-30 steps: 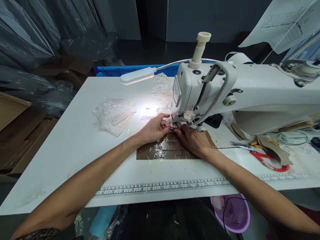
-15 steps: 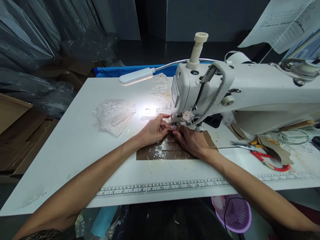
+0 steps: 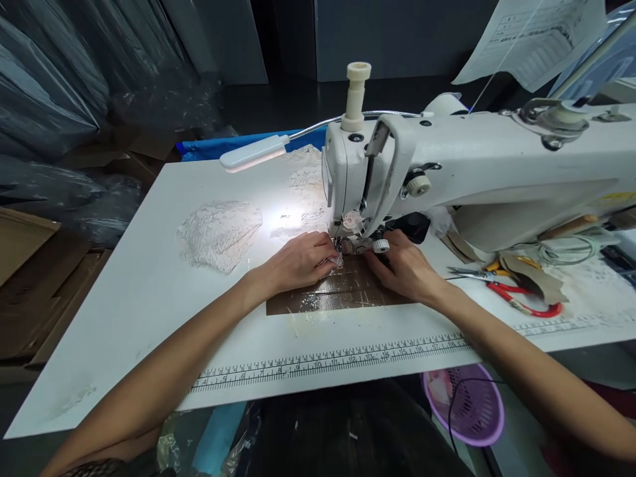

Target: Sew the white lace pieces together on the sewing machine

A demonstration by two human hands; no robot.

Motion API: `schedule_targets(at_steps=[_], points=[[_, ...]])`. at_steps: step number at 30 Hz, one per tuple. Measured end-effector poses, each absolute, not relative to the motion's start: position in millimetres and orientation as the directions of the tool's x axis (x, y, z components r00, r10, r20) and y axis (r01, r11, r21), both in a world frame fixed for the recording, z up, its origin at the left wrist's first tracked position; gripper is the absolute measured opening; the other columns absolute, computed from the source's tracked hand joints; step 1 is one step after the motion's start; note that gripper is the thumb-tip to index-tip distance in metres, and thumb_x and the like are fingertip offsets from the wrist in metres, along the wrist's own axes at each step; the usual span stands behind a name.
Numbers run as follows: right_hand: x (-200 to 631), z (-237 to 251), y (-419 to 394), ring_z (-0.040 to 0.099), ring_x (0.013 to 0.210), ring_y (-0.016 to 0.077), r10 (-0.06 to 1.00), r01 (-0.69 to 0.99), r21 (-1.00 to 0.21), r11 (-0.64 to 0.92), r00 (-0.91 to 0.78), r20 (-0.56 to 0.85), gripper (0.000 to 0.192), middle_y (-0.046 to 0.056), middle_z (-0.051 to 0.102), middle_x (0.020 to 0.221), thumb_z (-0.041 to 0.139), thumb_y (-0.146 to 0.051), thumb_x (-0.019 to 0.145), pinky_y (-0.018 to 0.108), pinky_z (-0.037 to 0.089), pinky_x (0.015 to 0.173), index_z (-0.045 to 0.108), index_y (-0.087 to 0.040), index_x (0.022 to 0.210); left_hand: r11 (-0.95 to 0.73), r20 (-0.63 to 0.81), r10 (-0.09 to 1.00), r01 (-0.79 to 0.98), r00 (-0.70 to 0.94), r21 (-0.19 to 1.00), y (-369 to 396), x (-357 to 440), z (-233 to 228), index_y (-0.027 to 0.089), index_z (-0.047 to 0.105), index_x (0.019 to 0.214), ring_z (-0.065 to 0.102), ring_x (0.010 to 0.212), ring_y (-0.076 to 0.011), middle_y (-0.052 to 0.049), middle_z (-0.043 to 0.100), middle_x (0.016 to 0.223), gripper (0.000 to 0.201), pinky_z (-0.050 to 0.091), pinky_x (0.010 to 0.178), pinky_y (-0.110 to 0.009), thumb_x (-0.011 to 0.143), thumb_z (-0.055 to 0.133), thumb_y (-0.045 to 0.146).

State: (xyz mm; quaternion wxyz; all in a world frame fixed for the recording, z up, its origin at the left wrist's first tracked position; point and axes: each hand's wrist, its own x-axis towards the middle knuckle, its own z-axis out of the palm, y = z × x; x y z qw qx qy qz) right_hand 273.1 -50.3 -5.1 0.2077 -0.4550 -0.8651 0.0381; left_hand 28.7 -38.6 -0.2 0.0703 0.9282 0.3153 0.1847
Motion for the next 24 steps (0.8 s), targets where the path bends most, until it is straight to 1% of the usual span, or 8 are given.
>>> schedule_targets(at_steps=[2,4,6,8,10,14,18,24], points=[[265,-7,-45,0.052,0.076,0.0204,0.841,0.761,-0.359,0.54,-0.472,0.264,0.024,0.008,0.058,0.078,0.045,-0.027,0.091,0.031,0.041,0.067,0.061,-0.017,0.077,-0.8,0.302,0.6,0.561,0.74,0.215,-39,31,-3,0.015,0.067,0.096,0.061,0.083,-0.0164,-0.007,0.065,0.092,0.022,0.052,0.073,-0.029,0.095,0.047,0.025],[260,-10,-43,0.054,0.073,0.0182,0.872,0.745,-0.454,0.489,-0.437,0.221,0.02,0.006,0.059,0.078,0.046,-0.025,0.09,0.029,0.041,0.064,0.062,-0.017,0.079,-0.814,0.312,0.581,0.551,0.752,0.187,-39,32,-4,0.013,0.067,0.094,0.061,0.082,-0.0164,-0.008,0.065,0.092,0.025,0.053,0.072,-0.029,0.096,0.045,0.023],[258,-15,-42,0.055,0.073,0.0177,0.885,0.725,-0.51,0.463,-0.407,0.225,0.018,0.005,0.06,0.079,0.047,-0.024,0.089,0.028,0.041,0.065,0.062,-0.017,0.083,-0.824,0.336,0.564,0.543,0.755,0.163,-38,32,-5,0.012,0.066,0.091,0.061,0.081,-0.0164,-0.008,0.065,0.091,0.025,0.053,0.072,-0.03,0.096,0.044,0.022],[259,-21,-45,0.056,0.077,0.0183,0.884,0.715,-0.521,0.467,-0.387,0.261,0.017,0.006,0.06,0.082,0.048,-0.024,0.089,0.029,0.042,0.067,0.063,-0.018,0.085,-0.826,0.368,0.558,0.54,0.744,0.16,-37,32,-7,0.013,0.065,0.088,0.06,0.08,-0.0161,-0.008,0.065,0.088,0.024,0.053,0.071,-0.03,0.095,0.043,0.02],[260,-26,-48,0.056,0.081,0.0194,0.874,0.711,-0.51,0.485,-0.384,0.297,0.017,0.007,0.06,0.085,0.047,-0.026,0.089,0.03,0.043,0.07,0.062,-0.017,0.085,-0.824,0.405,0.56,0.535,0.723,0.185,-36,31,-10,0.013,0.063,0.086,0.06,0.079,-0.0154,-0.007,0.065,0.086,0.022,0.053,0.07,-0.03,0.095,0.043,0.018],[259,-28,-54,0.056,0.089,0.0203,0.842,0.667,-0.515,0.539,-0.402,0.361,0.018,0.008,0.061,0.092,0.046,-0.024,0.09,0.033,0.045,0.078,0.062,-0.017,0.09,-0.822,0.459,0.563,0.523,0.688,0.225,-34,30,-17,0.014,0.061,0.086,0.061,0.081,-0.0145,-0.006,0.064,0.089,0.017,0.054,0.071,-0.029,0.093,0.046,0.016],[254,-25,-59,0.057,0.089,0.019,0.821,0.625,-0.532,0.571,-0.425,0.381,0.02,0.009,0.062,0.095,0.043,-0.02,0.092,0.034,0.047,0.081,0.063,-0.017,0.096,-0.838,0.476,0.528,0.521,0.703,0.161,-36,29,-21,0.014,0.062,0.083,0.061,0.081,-0.0146,-0.006,0.066,0.091,0.016,0.054,0.069,-0.029,0.092,0.048,0.016],[253,-31,-61,0.056,0.081,0.0189,0.796,0.604,-0.522,0.603,-0.496,0.345,0.03,0.009,0.06,0.095,0.041,-0.022,0.094,0.036,0.048,0.076,0.062,-0.019,0.115,-0.845,0.501,0.488,0.532,0.715,0.063,-41,29,-21,0.015,0.063,0.084,0.062,0.08,-0.0151,-0.005,0.068,0.09,0.017,0.054,0.068,-0.03,0.093,0.049,0.017]])
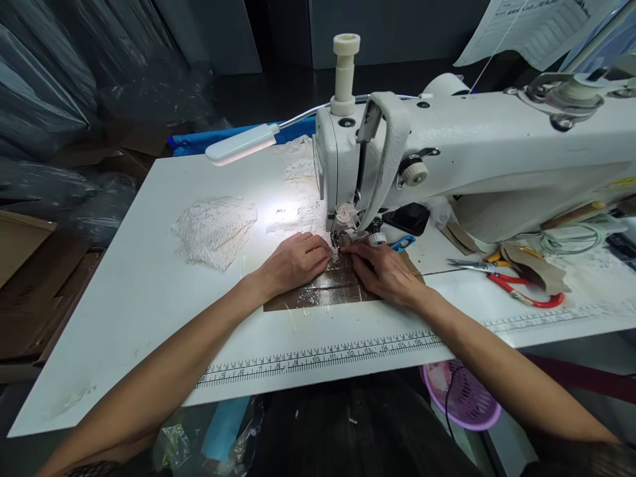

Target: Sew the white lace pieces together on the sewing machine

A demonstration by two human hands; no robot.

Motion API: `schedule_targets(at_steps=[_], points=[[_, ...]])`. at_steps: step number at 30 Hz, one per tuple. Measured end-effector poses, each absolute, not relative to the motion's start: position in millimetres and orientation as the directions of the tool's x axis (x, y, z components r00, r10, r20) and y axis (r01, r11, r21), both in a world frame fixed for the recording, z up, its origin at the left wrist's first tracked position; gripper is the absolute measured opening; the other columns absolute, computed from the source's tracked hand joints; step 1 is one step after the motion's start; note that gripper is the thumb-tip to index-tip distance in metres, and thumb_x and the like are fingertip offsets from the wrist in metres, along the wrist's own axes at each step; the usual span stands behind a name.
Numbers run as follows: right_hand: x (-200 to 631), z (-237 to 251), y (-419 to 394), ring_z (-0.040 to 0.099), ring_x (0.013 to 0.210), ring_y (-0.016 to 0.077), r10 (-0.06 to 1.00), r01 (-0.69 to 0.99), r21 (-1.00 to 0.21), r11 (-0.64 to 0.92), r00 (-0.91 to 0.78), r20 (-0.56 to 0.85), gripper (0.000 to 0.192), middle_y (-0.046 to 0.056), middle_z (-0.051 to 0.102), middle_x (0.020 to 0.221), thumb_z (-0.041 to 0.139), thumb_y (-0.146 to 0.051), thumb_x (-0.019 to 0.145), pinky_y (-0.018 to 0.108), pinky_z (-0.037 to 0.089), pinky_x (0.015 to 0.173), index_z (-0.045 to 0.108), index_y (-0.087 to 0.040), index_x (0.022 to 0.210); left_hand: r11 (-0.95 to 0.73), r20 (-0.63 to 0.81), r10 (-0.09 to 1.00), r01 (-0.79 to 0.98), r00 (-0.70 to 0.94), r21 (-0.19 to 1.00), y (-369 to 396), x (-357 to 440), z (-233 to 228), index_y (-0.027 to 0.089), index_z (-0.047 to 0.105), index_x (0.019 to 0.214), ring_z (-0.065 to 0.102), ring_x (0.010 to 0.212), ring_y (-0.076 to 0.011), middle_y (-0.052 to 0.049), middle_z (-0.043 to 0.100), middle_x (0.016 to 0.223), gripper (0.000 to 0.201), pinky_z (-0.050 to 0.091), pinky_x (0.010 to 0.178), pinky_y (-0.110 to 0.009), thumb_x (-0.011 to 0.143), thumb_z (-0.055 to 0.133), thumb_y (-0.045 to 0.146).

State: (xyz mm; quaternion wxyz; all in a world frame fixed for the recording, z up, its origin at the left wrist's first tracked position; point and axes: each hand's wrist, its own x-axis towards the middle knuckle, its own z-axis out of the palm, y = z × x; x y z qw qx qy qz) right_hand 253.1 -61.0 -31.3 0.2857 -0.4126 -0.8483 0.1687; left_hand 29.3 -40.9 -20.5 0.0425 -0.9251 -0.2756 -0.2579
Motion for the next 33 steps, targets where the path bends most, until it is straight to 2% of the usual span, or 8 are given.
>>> schedule_targets(at_steps=[5,11,15,23,29,33], points=[[254.0,-36.6,-60.2,0.054,0.084,0.0194,0.775,0.599,-0.496,0.629,-0.537,0.335,0.034,0.01,0.054,0.097,0.04,-0.022,0.094,0.037,0.049,0.075,0.062,-0.022,0.12,-0.838,0.488,0.487,0.545,0.724,0.029,-42.2,30.1,-18.7,0.014,0.064,0.081,0.06,0.076,-0.0143,-0.005,0.068,0.088,0.021,0.054,0.068,-0.03,0.094,0.048,0.018],[252.7,-35.9,-60.4,0.053,0.089,0.0212,0.732,0.591,-0.434,0.68,-0.571,0.371,0.033,0.011,0.048,0.098,0.044,-0.02,0.092,0.04,0.049,0.079,0.066,-0.022,0.116,-0.846,0.453,0.487,0.533,0.747,0.03,-41.1,28.1,-18.2,0.014,0.065,0.084,0.062,0.079,-0.0146,-0.006,0.068,0.091,0.023,0.054,0.07,-0.031,0.095,0.045,0.018],[252.9,-35.3,-60.1,0.052,0.087,0.0203,0.719,0.586,-0.416,0.695,-0.58,0.383,0.034,0.011,0.048,0.099,0.044,-0.02,0.091,0.041,0.049,0.081,0.065,-0.02,0.118,-0.874,0.411,0.452,0.486,0.792,0.024,-41.9,25.2,-15.9,0.015,0.067,0.09,0.063,0.083,-0.0161,-0.007,0.068,0.096,0.021,0.053,0.074,-0.033,0.094,0.047,0.02],[255.9,-34.1,-60.0,0.052,0.091,0.0208,0.674,0.546,-0.396,0.738,-0.613,0.412,0.034,0.01,0.05,0.099,0.045,-0.02,0.091,0.041,0.05,0.081,0.067,-0.023,0.116,-0.874,0.404,0.422,0.483,0.811,-0.057,-44.9,25.7,-14.5,0.013,0.067,0.087,0.061,0.077,-0.0165,-0.009,0.068,0.094,0.022,0.051,0.07,-0.032,0.092,0.047,0.02],[260.1,-31.2,-59.3,0.053,0.093,0.0203,0.672,0.529,-0.418,0.738,-0.633,0.385,0.035,0.01,0.051,0.101,0.045,-0.021,0.092,0.04,0.051,0.082,0.065,-0.025,0.119,-0.879,0.393,0.425,0.476,0.815,-0.038,-46.0,23.5,-14.7,0.014,0.067,0.095,0.062,0.079,-0.017,-0.009,0.068,0.097,0.021,0.051,0.073,-0.033,0.091,0.047,0.02],[258.7,-30.4,-60.3,0.052,0.095,0.0223,0.658,0.552,-0.361,0.752,-0.656,0.368,0.033,0.011,0.052,0.102,0.046,-0.025,0.092,0.042,0.049,0.084,0.066,-0.025,0.118,-0.879,0.397,0.436,0.476,0.808,-0.004,-46.2,22.7,-14.9,0.013,0.068,0.095,0.062,0.08,-0.0171,-0.008,0.068,0.098,0.022,0.05,0.075,-0.033,0.09,0.048,0.021]])
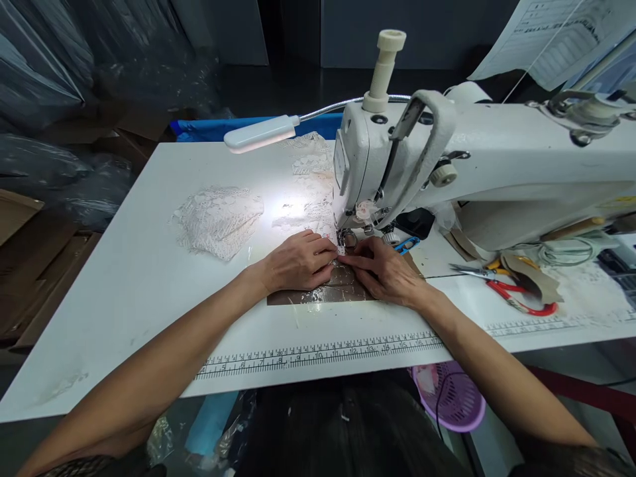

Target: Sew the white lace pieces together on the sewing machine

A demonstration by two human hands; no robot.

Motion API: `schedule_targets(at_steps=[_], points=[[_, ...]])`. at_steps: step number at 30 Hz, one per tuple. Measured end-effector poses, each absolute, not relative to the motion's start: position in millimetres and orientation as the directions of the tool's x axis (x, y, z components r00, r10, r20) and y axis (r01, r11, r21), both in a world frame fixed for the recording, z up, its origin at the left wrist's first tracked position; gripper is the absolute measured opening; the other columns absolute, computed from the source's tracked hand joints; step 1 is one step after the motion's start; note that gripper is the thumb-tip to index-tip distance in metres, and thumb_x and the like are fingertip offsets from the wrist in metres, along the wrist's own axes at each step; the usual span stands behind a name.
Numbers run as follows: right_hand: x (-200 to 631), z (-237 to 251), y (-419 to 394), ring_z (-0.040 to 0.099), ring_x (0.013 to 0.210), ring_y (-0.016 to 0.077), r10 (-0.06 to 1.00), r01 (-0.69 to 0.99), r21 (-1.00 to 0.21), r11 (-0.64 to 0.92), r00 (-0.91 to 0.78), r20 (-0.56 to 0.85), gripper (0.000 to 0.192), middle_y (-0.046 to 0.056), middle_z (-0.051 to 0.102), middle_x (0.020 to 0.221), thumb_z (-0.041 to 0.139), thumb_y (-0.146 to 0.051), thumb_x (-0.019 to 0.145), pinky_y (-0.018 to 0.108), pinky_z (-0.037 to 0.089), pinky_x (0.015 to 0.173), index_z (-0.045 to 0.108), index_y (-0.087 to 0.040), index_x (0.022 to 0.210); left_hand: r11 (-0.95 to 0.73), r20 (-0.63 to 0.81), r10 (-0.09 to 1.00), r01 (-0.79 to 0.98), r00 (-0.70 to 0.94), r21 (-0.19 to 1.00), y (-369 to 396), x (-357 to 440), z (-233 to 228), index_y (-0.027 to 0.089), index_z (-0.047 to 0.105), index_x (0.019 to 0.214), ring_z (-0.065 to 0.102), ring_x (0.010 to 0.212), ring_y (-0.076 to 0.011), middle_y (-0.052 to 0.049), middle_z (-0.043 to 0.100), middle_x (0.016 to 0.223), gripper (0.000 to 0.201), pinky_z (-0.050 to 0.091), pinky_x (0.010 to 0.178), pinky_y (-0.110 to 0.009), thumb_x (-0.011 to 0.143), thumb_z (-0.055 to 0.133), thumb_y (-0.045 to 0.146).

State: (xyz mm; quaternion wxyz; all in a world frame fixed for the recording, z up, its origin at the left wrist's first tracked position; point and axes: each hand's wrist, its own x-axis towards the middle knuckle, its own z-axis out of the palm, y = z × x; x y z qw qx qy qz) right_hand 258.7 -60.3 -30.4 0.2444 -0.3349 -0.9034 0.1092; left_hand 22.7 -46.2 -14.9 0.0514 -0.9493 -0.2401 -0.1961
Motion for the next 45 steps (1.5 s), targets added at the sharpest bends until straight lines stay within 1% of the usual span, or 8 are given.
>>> schedule_targets(at_steps=[16,25,28,31,35,39,42,45], points=[[246,-21,-63,0.054,0.083,0.0215,0.729,0.694,-0.231,0.682,-0.619,0.294,0.034,0.014,0.057,0.101,0.039,-0.026,0.095,0.037,0.048,0.072,0.065,-0.02,0.117,-0.84,0.327,0.525,0.541,0.786,0.047,-45,22,-9,0.017,0.067,0.101,0.057,0.078,-0.0182,-0.008,0.065,0.105,0.025,0.042,0.077,-0.038,0.09,0.049,0.028],[239,-26,-61,0.052,0.069,0.0191,0.757,0.755,-0.148,0.639,-0.584,0.292,0.037,0.013,0.058,0.088,0.035,-0.029,0.096,0.033,0.044,0.061,0.064,-0.019,0.117,-0.814,0.287,0.572,0.575,0.769,0.084,-42,21,-10,0.016,0.064,0.107,0.056,0.086,-0.0199,-0.009,0.061,0.113,0.029,0.04,0.075,-0.037,0.09,0.049,0.034],[245,-25,-61,0.054,0.071,0.0187,0.757,0.721,-0.241,0.649,-0.582,0.298,0.037,0.014,0.058,0.096,0.036,-0.03,0.095,0.034,0.047,0.063,0.064,-0.02,0.118,-0.806,0.282,0.583,0.585,0.762,0.085,-42,20,-10,0.016,0.063,0.11,0.056,0.092,-0.022,-0.009,0.059,0.115,0.031,0.04,0.076,-0.037,0.09,0.049,0.035],[255,-20,-59,0.058,0.074,0.0163,0.803,0.675,-0.441,0.591,-0.545,0.242,0.034,0.01,0.059,0.101,0.038,-0.031,0.096,0.031,0.049,0.067,0.064,-0.023,0.116,-0.797,0.281,0.594,0.598,0.753,0.081,-42,20,-12,0.015,0.062,0.112,0.056,0.095,-0.0235,-0.01,0.059,0.114,0.035,0.04,0.079,-0.039,0.089,0.05,0.037],[260,-16,-48,0.061,0.076,0.0179,0.882,0.657,-0.619,0.432,-0.451,0.137,0.04,0.007,0.066,0.088,0.036,-0.041,0.098,0.029,0.049,0.066,0.069,-0.02,0.093,-0.788,0.286,0.602,0.611,0.745,0.067,-40,20,-13,0.015,0.061,0.114,0.055,0.089,-0.0234,-0.01,0.059,0.113,0.038,0.038,0.078,-0.041,0.089,0.049,0.04],[256,-16,-42,0.061,0.072,0.0192,0.94,0.698,-0.639,0.324,-0.315,0.132,0.045,0.007,0.067,0.079,0.034,-0.04,0.098,0.03,0.047,0.065,0.065,-0.018,0.074,-0.786,0.298,0.603,0.615,0.74,0.064,-40,20,-14,0.015,0.06,0.114,0.053,0.085,-0.0222,-0.01,0.058,0.116,0.037,0.038,0.076,-0.04,0.088,0.05,0.04],[261,-11,-44,0.061,0.08,0.0203,0.914,0.666,-0.631,0.399,-0.342,0.217,0.037,0.009,0.066,0.089,0.037,-0.039,0.097,0.031,0.048,0.069,0.063,-0.017,0.083,-0.785,0.312,0.605,0.615,0.732,0.078,-40,20,-14,0.015,0.059,0.116,0.053,0.086,-0.0226,-0.011,0.057,0.115,0.038,0.038,0.076,-0.04,0.088,0.05,0.039],[276,-1,-44,0.059,0.091,0.0235,0.886,0.706,-0.54,0.458,-0.312,0.344,0.029,0.011,0.063,0.095,0.04,-0.036,0.094,0.035,0.048,0.078,0.063,-0.018,0.091,-0.781,0.325,0.608,0.618,0.724,0.085,-41,21,-15,0.014,0.059,0.114,0.053,0.084,-0.022,-0.011,0.058,0.113,0.037,0.039,0.076,-0.04,0.089,0.049,0.039]])
